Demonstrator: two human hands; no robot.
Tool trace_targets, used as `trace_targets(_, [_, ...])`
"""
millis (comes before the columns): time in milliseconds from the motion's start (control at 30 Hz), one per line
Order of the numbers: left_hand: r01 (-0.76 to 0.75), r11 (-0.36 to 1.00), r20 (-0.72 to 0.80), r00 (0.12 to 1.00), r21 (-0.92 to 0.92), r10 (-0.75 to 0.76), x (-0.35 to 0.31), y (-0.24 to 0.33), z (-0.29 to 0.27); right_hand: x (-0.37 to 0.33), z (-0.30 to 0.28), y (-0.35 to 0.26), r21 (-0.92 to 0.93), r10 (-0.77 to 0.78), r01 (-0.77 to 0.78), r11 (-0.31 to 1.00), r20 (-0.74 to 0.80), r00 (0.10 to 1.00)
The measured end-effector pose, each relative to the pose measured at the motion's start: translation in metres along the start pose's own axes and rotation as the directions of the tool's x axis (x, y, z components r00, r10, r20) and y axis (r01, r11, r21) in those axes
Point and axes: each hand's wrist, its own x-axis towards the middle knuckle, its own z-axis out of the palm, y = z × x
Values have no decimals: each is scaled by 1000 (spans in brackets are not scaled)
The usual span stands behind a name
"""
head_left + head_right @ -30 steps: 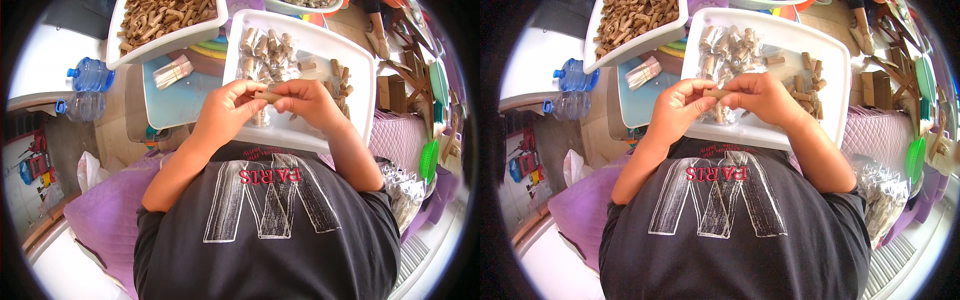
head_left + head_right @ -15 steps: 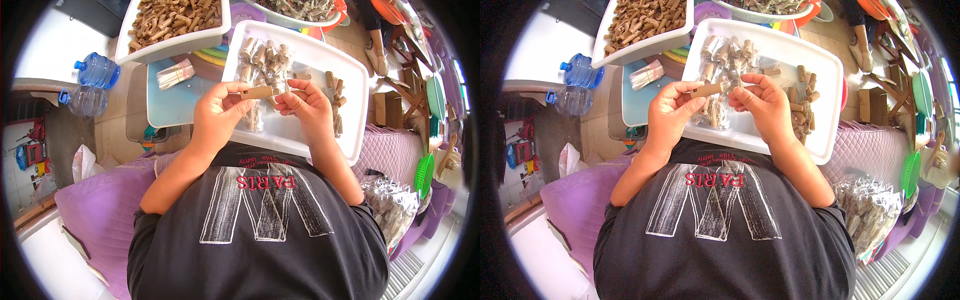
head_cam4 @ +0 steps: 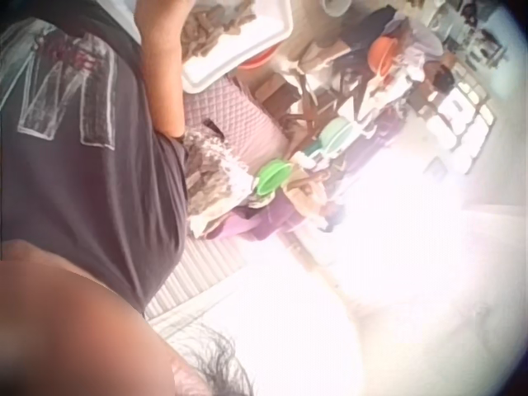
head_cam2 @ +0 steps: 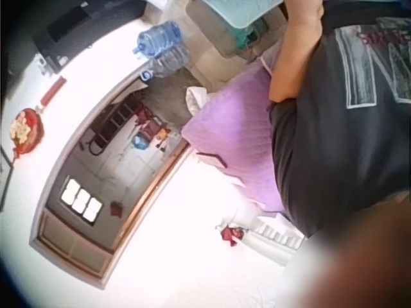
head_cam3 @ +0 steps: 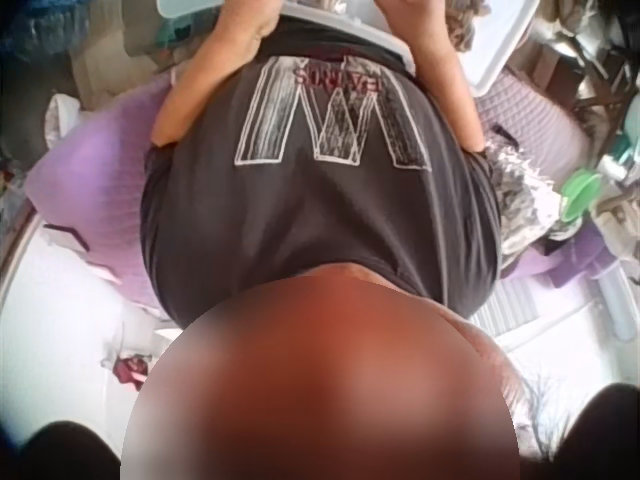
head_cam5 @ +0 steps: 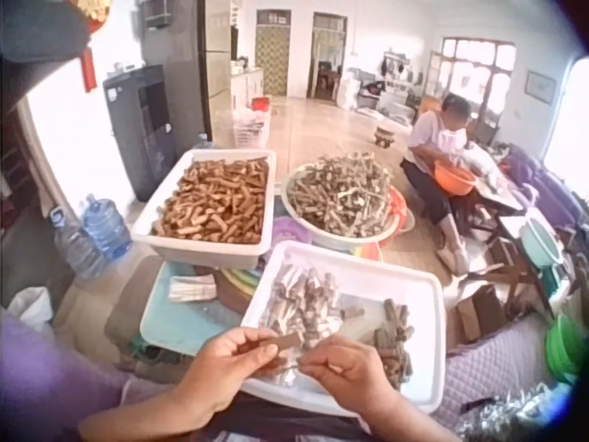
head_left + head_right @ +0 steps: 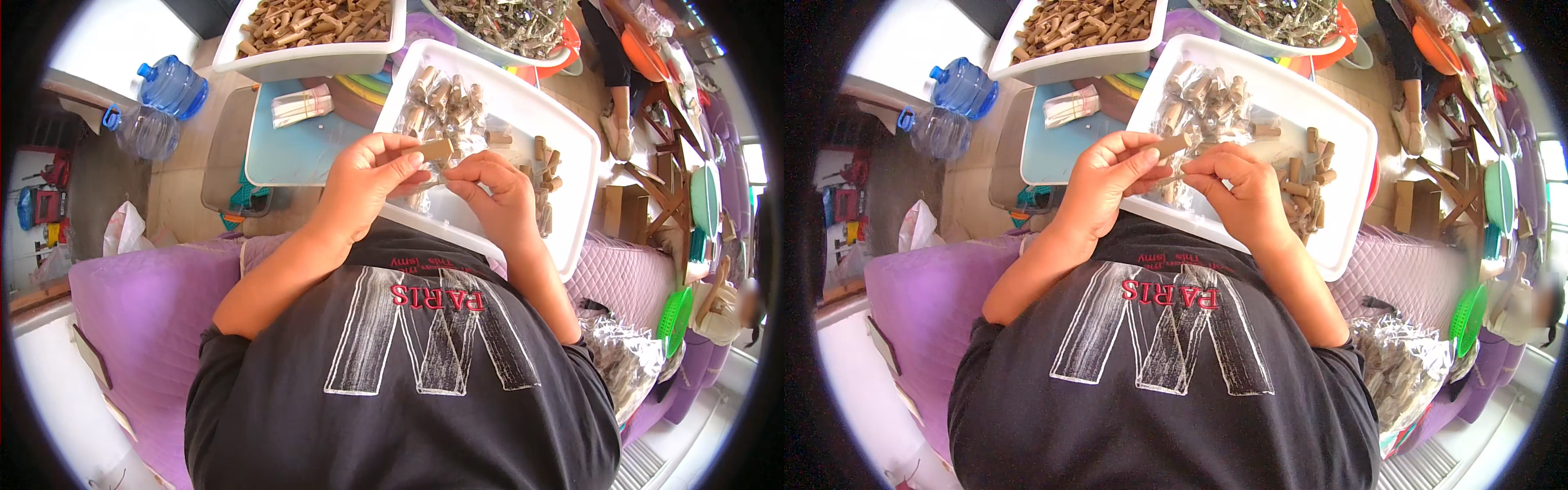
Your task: The person counts small tubes by hand and places them into clear plastic bags for packaging.
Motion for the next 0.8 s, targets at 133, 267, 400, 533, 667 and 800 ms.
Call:
trace_targets(133, [37, 999, 38, 999, -41, -35, -3, -2, 3, -5, 6, 5, 24, 146, -145, 989, -53, 988])
trace_targets(267, [47, 999, 44, 998, -27, -46, -4, -2, 3, -9, 15, 19, 115, 142, -124, 986, -173, 975])
trace_targets(400, [-73, 994, 41, 997, 75, 70, -2, -8, -2, -4, 20, 7, 407, 183, -108, 907, -148, 972])
trace_targets(533, [-295, 909, 54, 955, 295, 292, 1, -12, -4, -2, 21, 10, 398, 246, -208, 894, -47, 968])
trace_targets(667, [-321, 889, 99, 947, 328, 306, 6, -14, -10, 4, 23, 13, 395, 299, -268, 879, -18, 954])
trace_targets(800, [-371, 836, 97, 926, 404, 365, 14, -25, -19, 5, 27, 9, 331, 330, -306, 893, -18, 944])
